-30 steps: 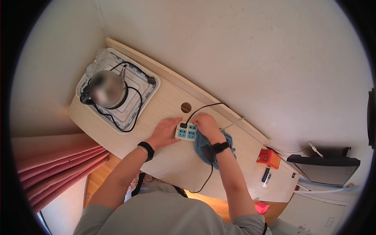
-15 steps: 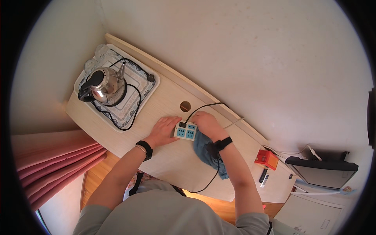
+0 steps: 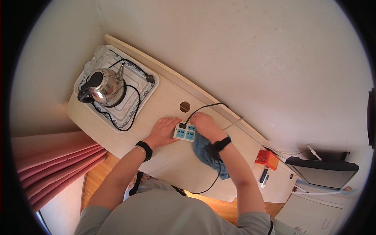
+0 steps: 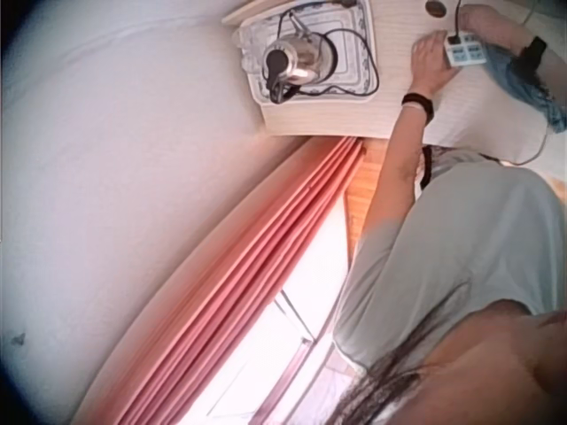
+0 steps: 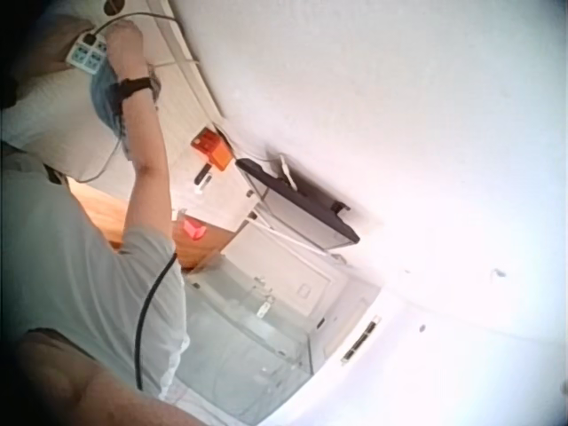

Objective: The person wipes a kettle, a kettle base, a tray, a wall, and a power strip with a cloth.

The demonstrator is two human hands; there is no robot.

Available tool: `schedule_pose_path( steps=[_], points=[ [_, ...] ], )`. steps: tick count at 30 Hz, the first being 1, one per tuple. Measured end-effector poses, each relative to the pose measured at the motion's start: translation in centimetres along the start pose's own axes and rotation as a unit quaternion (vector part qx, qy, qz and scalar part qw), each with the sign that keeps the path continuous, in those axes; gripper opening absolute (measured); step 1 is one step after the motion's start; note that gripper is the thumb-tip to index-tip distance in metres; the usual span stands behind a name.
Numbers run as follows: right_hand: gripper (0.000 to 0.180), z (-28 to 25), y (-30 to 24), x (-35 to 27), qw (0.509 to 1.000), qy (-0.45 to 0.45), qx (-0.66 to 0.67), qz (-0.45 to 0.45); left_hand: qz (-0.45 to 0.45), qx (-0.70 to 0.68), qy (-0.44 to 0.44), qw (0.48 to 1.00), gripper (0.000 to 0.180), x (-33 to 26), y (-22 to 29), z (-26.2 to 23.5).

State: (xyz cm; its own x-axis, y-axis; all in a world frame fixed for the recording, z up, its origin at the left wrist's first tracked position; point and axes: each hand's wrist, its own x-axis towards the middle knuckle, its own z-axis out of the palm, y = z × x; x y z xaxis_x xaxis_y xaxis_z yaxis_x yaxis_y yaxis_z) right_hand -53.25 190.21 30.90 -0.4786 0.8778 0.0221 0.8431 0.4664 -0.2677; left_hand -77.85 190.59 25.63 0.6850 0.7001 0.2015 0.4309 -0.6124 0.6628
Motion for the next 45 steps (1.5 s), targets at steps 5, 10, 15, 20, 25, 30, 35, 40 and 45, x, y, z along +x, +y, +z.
schedule_pose_path(
  steps=[5,10,15,20,25,30,35,40,45],
  points=[
    [0.006,-0.4,1.2,-1.3,0.998,-0.054,-0.040,0.020,-0.004,-0.001,-0.007,1.000,0.080,0.0,0.1,0.1],
    [0.006,-1.2,2.8,-4.7,0.994,-0.072,-0.056,0.063,-0.007,0.015,-0.017,1.000,0.079,0.1,0.4,-0.3],
    [0.004,-2.1,1.2,-4.2,0.990,-0.053,-0.088,0.099,-0.010,0.021,-0.016,1.000,0.080,-0.1,0.2,-0.4],
    [0.004,0.9,-2.0,-1.2,0.983,0.006,0.039,0.181,-0.002,0.008,-0.011,1.000,0.080,0.1,0.3,-0.1],
    [0.005,0.8,0.3,-3.5,0.959,-0.012,0.012,0.281,-0.004,0.018,-0.004,1.000,0.081,-0.1,0.1,0.0],
    [0.006,1.3,-1.3,-2.5,0.950,0.023,0.039,0.307,-0.003,0.014,-0.004,1.000,0.080,0.1,0.4,0.1],
    [0.007,1.8,-1.8,-2.6,0.938,0.029,0.023,0.344,0.001,0.014,0.004,1.000,0.080,-0.2,0.0,0.0],
    [0.009,2.2,-1.3,-3.0,0.935,0.040,0.032,0.351,0.003,0.018,0.007,1.000,0.080,-0.1,0.1,0.2],
    [0.009,2.3,-2.0,-2.0,0.936,0.048,0.053,0.345,-0.003,0.013,-0.001,1.000,0.079,0.0,0.0,0.3]
  ],
)
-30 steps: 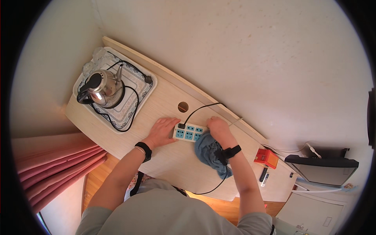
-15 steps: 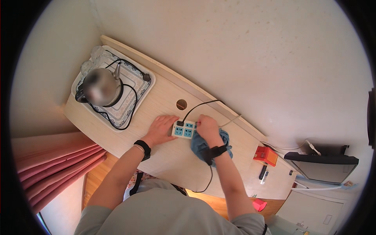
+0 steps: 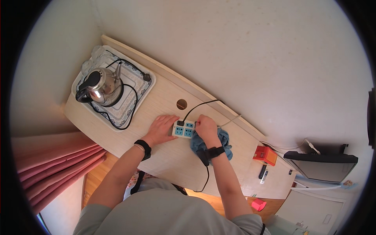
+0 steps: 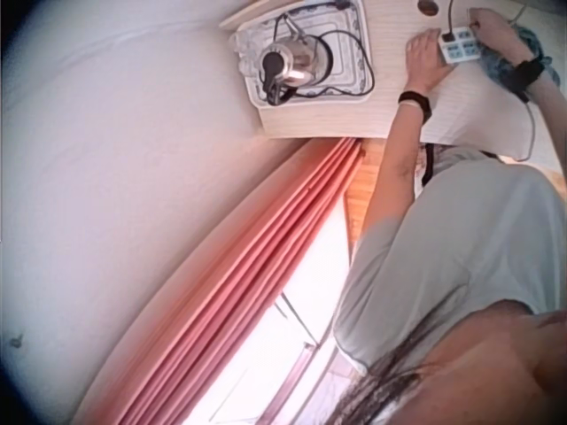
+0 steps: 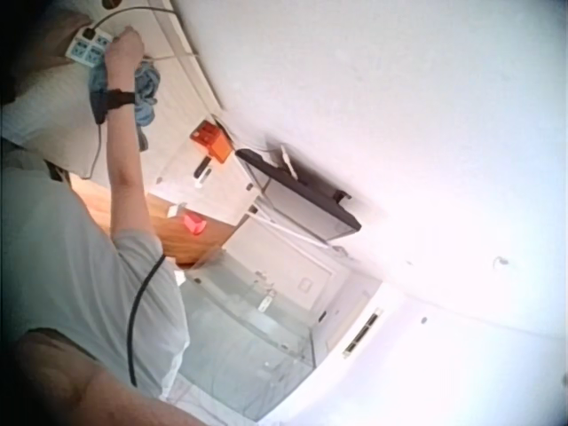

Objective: The person wipes a kettle, a kettle base, a tray, a wall, and a power strip with a cloth.

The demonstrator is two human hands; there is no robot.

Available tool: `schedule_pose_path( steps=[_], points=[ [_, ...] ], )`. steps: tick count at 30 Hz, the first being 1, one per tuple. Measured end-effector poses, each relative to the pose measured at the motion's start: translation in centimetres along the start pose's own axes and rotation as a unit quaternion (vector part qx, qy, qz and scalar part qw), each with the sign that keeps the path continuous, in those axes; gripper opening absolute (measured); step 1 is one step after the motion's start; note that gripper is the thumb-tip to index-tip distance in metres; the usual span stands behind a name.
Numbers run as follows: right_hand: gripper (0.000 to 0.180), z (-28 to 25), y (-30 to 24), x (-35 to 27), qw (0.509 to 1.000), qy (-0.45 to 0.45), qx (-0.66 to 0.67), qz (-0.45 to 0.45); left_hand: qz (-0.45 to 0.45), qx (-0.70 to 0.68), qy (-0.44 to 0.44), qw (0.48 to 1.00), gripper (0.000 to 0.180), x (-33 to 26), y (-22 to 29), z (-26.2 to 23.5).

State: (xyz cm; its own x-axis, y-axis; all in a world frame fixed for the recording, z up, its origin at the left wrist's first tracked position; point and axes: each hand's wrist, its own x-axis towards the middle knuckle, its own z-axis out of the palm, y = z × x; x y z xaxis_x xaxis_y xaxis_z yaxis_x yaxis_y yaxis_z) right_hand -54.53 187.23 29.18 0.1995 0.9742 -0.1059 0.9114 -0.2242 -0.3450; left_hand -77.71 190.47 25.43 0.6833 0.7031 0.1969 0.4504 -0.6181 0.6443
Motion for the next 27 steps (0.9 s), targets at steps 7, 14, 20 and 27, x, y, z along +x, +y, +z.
schedule_pose_path(
  steps=[7,14,20,27],
  points=[
    [0.008,-1.2,5.3,-1.6,0.997,-0.003,-0.054,0.056,-0.005,0.006,-0.015,1.000,0.080,0.0,-0.1,0.0],
    [0.005,-2.7,1.9,0.9,0.989,-0.005,0.067,-0.133,-0.006,0.005,-0.012,1.000,0.079,-0.1,0.0,-0.1],
    [0.006,-2.1,1.5,0.4,0.968,-0.030,0.103,-0.229,0.001,0.003,0.006,1.000,0.081,0.0,0.0,0.1],
    [0.007,-1.0,4.5,-5.4,0.978,0.066,0.124,-0.157,-0.005,-0.001,-0.001,1.000,0.080,0.1,0.2,-0.1]
  ],
)
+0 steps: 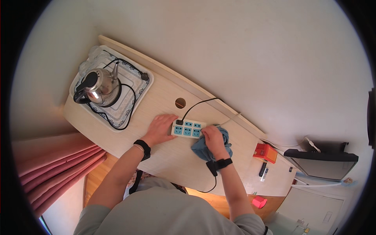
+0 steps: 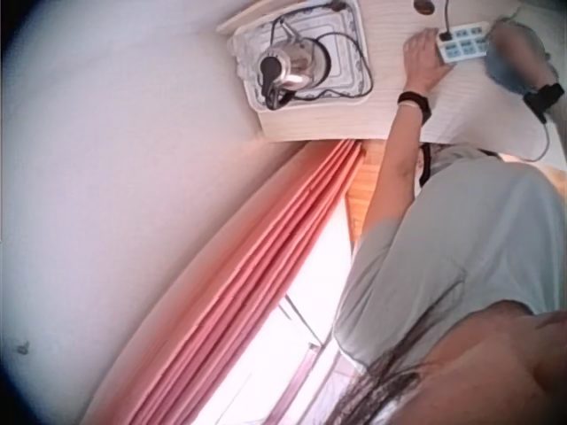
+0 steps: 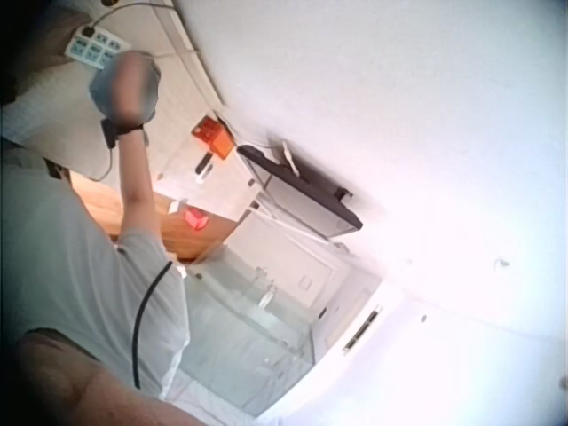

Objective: The person wipes a kettle, a kettle base, a tray, a wall, and a power strip with a cloth.

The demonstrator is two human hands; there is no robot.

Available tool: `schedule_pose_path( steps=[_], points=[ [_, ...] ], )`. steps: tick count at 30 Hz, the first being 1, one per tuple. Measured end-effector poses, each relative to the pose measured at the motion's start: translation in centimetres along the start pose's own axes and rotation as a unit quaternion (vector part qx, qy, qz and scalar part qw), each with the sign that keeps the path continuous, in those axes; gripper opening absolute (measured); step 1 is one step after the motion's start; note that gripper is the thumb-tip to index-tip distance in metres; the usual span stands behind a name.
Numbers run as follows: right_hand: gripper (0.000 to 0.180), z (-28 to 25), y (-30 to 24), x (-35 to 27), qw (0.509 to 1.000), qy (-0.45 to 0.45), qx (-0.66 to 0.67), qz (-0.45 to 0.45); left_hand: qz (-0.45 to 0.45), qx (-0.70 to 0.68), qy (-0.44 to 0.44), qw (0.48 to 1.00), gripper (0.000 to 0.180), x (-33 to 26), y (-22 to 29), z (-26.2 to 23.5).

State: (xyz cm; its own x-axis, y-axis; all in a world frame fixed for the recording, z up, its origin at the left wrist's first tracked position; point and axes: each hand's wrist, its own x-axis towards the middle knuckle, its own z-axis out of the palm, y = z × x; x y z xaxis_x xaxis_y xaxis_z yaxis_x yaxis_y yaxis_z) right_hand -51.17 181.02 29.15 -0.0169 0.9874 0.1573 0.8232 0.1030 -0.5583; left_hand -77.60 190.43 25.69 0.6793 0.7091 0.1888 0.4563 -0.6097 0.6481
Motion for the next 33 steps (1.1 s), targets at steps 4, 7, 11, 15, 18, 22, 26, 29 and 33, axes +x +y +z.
schedule_pose_path(
  steps=[4,7,11,15,18,22,26,29,33],
  points=[
    [0.004,1.4,-0.1,-1.7,0.998,0.064,-0.014,0.008,0.006,0.010,0.001,1.000,0.079,0.0,-0.2,0.2],
    [0.005,1.6,0.0,1.0,0.995,0.059,-0.051,0.068,0.011,0.016,-0.002,1.000,0.079,0.1,0.0,0.1],
    [0.006,1.9,-0.1,1.8,0.994,0.091,-0.030,0.056,0.004,-0.001,-0.009,1.000,0.078,0.2,0.0,0.3],
    [0.006,2.8,-0.7,-1.8,0.994,0.092,-0.042,0.050,0.006,0.011,0.006,1.000,0.078,0.0,-0.2,0.3],
    [0.007,2.3,-0.4,-0.9,0.993,0.088,-0.056,0.055,0.013,0.013,0.007,1.000,0.078,0.2,0.0,0.3],
    [0.007,1.8,0.1,2.0,0.989,0.099,-0.033,0.107,0.009,0.010,0.006,1.000,0.077,0.3,0.3,0.3],
    [0.007,3.0,-0.4,-1.2,0.988,0.102,-0.058,0.104,0.010,0.018,0.011,1.000,0.076,0.0,-0.1,0.4],
    [0.008,3.1,-0.9,-2.1,0.986,0.134,-0.050,0.088,0.009,0.018,0.012,1.000,0.076,0.1,0.2,0.2],
    [0.007,2.3,-0.3,1.1,0.984,0.125,-0.059,0.113,0.020,0.018,0.017,0.999,0.076,0.4,0.2,0.5]
  ],
)
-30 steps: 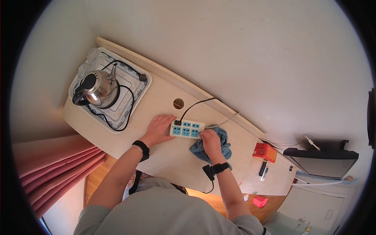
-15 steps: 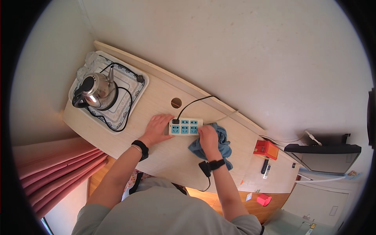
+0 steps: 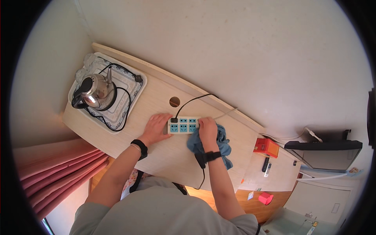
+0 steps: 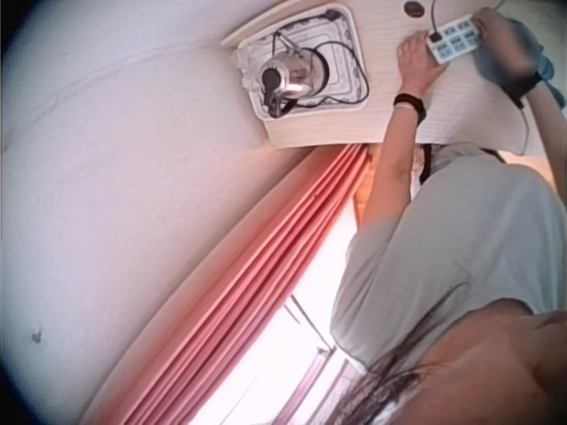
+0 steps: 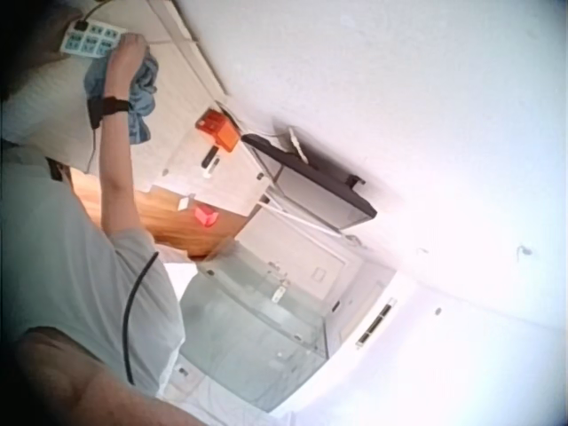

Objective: The person wipes a kettle, a kettle base, a tray, a wall, and a power strip with a cloth.

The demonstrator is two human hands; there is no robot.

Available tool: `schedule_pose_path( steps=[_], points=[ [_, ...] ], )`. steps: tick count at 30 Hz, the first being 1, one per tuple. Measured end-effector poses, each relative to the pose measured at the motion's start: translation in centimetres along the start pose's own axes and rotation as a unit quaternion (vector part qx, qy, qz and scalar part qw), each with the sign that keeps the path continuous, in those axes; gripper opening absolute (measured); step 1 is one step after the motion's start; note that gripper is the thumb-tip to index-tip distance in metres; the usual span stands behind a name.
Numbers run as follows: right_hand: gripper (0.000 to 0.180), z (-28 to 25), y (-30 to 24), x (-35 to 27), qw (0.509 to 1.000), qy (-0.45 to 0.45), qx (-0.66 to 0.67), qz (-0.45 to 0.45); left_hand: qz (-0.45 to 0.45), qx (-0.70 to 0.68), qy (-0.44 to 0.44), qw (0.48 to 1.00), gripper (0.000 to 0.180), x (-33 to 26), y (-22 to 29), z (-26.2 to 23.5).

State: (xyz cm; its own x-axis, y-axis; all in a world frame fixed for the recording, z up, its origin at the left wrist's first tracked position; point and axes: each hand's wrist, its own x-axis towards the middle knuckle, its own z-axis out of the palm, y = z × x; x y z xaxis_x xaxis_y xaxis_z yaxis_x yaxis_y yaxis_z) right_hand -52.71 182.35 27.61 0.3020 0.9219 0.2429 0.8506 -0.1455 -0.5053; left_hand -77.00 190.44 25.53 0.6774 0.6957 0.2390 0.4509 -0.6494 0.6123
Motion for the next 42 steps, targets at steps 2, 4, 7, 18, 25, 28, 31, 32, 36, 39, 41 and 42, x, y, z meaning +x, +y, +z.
schedule_pose_path(
  steps=[2,4,7,18,25,28,31,32,36,39,41,42],
  points=[
    [0.007,0.1,-0.1,-0.2,1.000,0.007,0.008,0.003,0.003,0.004,0.005,1.000,0.076,-0.2,0.0,0.0],
    [0.006,0.3,0.1,-2.0,1.000,-0.001,-0.014,-0.007,-0.017,0.003,-0.015,1.000,0.076,-0.1,-0.1,-0.1],
    [0.008,0.3,-0.1,-4.0,0.999,0.026,-0.008,-0.032,-0.016,0.012,-0.011,1.000,0.077,-0.4,-0.2,-0.1],
    [0.007,0.3,0.1,-3.9,1.000,0.011,-0.021,-0.021,-0.010,0.014,-0.014,1.000,0.078,-0.4,-0.3,0.2],
    [0.006,0.1,-0.1,0.0,1.000,0.015,-0.018,0.001,0.011,0.021,0.001,1.000,0.078,-0.1,0.2,0.4],
    [0.006,1.1,-0.1,-1.4,0.999,0.027,-0.035,-0.012,-0.008,0.008,-0.018,1.000,0.078,0.0,0.1,0.3],
    [0.007,1.2,-1.5,-3.7,0.999,0.017,0.013,-0.031,-0.013,0.012,-0.010,1.000,0.077,-0.6,-0.2,0.0],
    [0.007,1.0,-1.3,-3.4,0.999,0.019,0.012,-0.031,-0.011,0.011,-0.010,1.000,0.077,-0.5,-0.1,0.0],
    [0.008,0.9,-0.4,0.1,1.000,0.006,-0.010,0.009,-0.004,0.016,-0.002,1.000,0.076,-0.2,0.3,0.2],
    [0.007,1.4,-0.9,-0.1,0.999,0.020,-0.004,0.038,-0.004,0.022,0.008,1.000,0.076,-0.4,0.1,0.3],
    [0.007,2.0,-1.4,-1.1,0.999,0.028,0.001,0.042,-0.011,0.022,0.005,1.000,0.076,-0.3,-0.1,0.4],
    [0.008,2.5,-2.1,-2.0,0.999,0.032,-0.010,0.032,-0.006,0.018,0.008,1.000,0.077,-0.3,0.0,0.4]
  ],
)
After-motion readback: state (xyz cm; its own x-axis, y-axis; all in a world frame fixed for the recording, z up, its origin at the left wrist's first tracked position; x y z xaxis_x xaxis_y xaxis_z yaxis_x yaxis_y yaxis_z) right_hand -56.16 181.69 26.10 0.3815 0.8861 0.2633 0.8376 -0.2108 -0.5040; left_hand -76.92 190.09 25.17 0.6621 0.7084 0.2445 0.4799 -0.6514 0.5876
